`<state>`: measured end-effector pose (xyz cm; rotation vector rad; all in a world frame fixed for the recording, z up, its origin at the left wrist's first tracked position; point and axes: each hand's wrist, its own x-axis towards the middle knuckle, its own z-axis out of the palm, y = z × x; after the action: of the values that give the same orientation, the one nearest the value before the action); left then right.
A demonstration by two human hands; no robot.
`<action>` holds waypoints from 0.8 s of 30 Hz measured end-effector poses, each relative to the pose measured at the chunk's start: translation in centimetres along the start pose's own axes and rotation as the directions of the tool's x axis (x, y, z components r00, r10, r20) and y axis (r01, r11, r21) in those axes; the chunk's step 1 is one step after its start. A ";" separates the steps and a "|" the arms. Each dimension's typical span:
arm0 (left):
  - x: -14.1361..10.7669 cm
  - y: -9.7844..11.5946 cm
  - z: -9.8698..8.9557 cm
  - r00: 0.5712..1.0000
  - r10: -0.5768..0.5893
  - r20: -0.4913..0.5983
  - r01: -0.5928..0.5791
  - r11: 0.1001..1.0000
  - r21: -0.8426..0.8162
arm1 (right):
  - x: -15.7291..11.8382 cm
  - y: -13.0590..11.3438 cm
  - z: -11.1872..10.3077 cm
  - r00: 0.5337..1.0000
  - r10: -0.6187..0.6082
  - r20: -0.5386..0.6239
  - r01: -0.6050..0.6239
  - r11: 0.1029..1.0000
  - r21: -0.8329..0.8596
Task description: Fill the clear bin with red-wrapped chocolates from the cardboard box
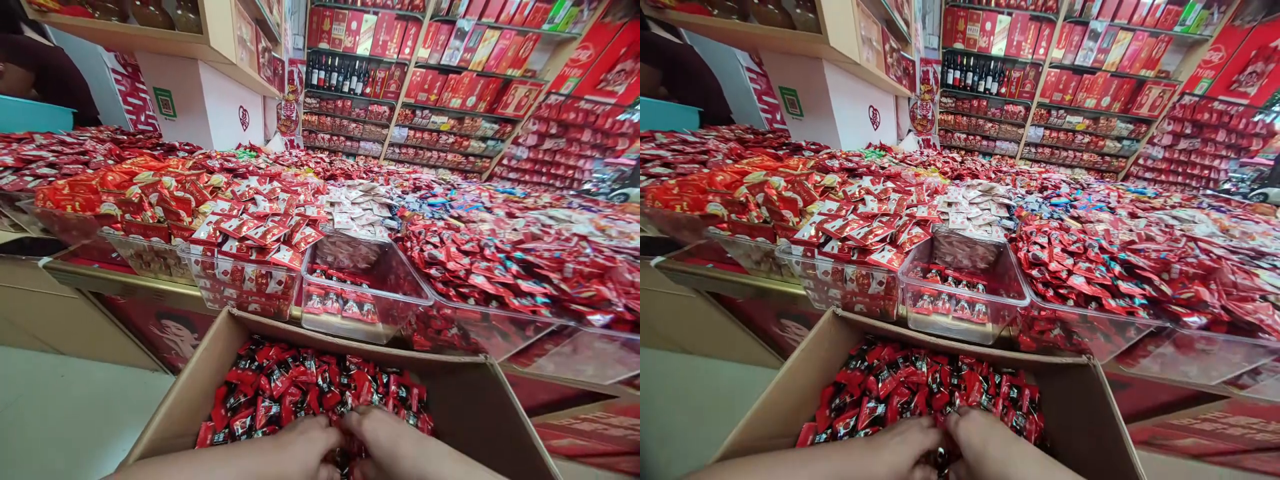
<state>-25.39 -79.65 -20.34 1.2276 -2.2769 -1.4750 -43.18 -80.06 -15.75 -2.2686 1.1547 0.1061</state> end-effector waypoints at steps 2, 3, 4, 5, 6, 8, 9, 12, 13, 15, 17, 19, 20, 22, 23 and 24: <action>0.5 0.1 0.3 0.995 -0.040 -0.088 0.041 0.999 0.019 | 0.6 2.2 3.1 0.996 0.090 0.019 -0.092 0.990 0.107; 0.7 0.2 0.3 0.991 -0.055 -0.124 0.059 0.998 0.030 | 0.7 2.7 4.1 0.993 0.116 0.006 -0.115 0.978 0.171; 0.9 0.3 0.3 0.985 -0.071 -0.156 0.074 0.997 0.010 | 0.8 3.0 4.6 0.992 0.127 -0.016 -0.120 0.965 0.232; 1.1 0.5 0.1 0.980 -0.086 -0.180 0.084 0.996 -0.017 | 0.9 3.1 4.8 0.991 0.128 -0.038 -0.111 0.950 0.291; 1.3 0.7 0.0 0.975 -0.099 -0.198 0.091 0.995 -0.048 | 0.9 3.0 4.9 0.991 0.122 -0.061 -0.093 0.930 0.355; 1.6 1.2 -0.5 0.967 -0.119 -0.224 0.090 0.987 -0.134 | 1.0 2.6 4.3 0.985 0.121 -0.119 -0.047 0.867 0.497; 1.7 1.4 -0.8 0.966 -0.122 -0.230 0.078 0.979 -0.190 | 1.2 2.5 3.9 0.979 0.125 -0.160 -0.012 0.822 0.569; 1.9 2.3 -1.7 0.964 -0.124 -0.236 0.035 0.936 -0.349 | 1.5 2.2 2.3 0.957 0.153 -0.246 0.095 0.636 0.766; 2.0 2.6 -2.0 0.963 -0.127 -0.237 0.024 0.920 -0.392 | 1.5 2.2 1.8 0.956 0.166 -0.240 0.108 0.564 0.819; 2.0 3.1 -2.5 0.960 -0.137 -0.242 0.011 0.888 -0.459 | 1.5 2.2 0.8 0.959 0.204 -0.197 0.094 0.427 0.899; 1.9 3.6 -2.9 0.956 -0.148 -0.254 0.002 0.867 -0.498 | 1.3 2.2 0.2 0.955 0.243 -0.173 0.086 0.330 0.940; 1.7 4.0 -3.2 0.949 -0.174 -0.262 0.001 0.835 -0.551 | 1.1 2.2 -0.2 0.943 0.278 -0.181 0.101 0.279 0.955; 1.6 4.2 -3.3 0.949 -0.201 -0.241 0.012 0.790 -0.613 | 1.0 2.1 -0.3 0.937 0.291 -0.196 0.115 0.272 0.955; 1.4 4.6 -3.6 0.964 -0.250 -0.090 0.085 0.613 -0.786 | 0.8 1.9 -0.7 0.929 0.281 -0.240 0.155 0.292 0.944; 1.3 4.8 -3.7 0.967 -0.253 0.016 0.144 0.496 -0.856 | 0.8 1.8 -1.0 0.932 0.251 -0.261 0.179 0.307 0.935; 1.2 5.0 -3.8 0.965 -0.237 0.110 0.200 0.394 -0.897 | 0.7 1.6 -1.2 0.939 0.207 -0.275 0.202 0.317 0.927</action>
<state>-26.84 -82.22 -14.70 1.1177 -0.8691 -2.2560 -44.20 -81.91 -15.71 -1.1564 0.9511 -0.8395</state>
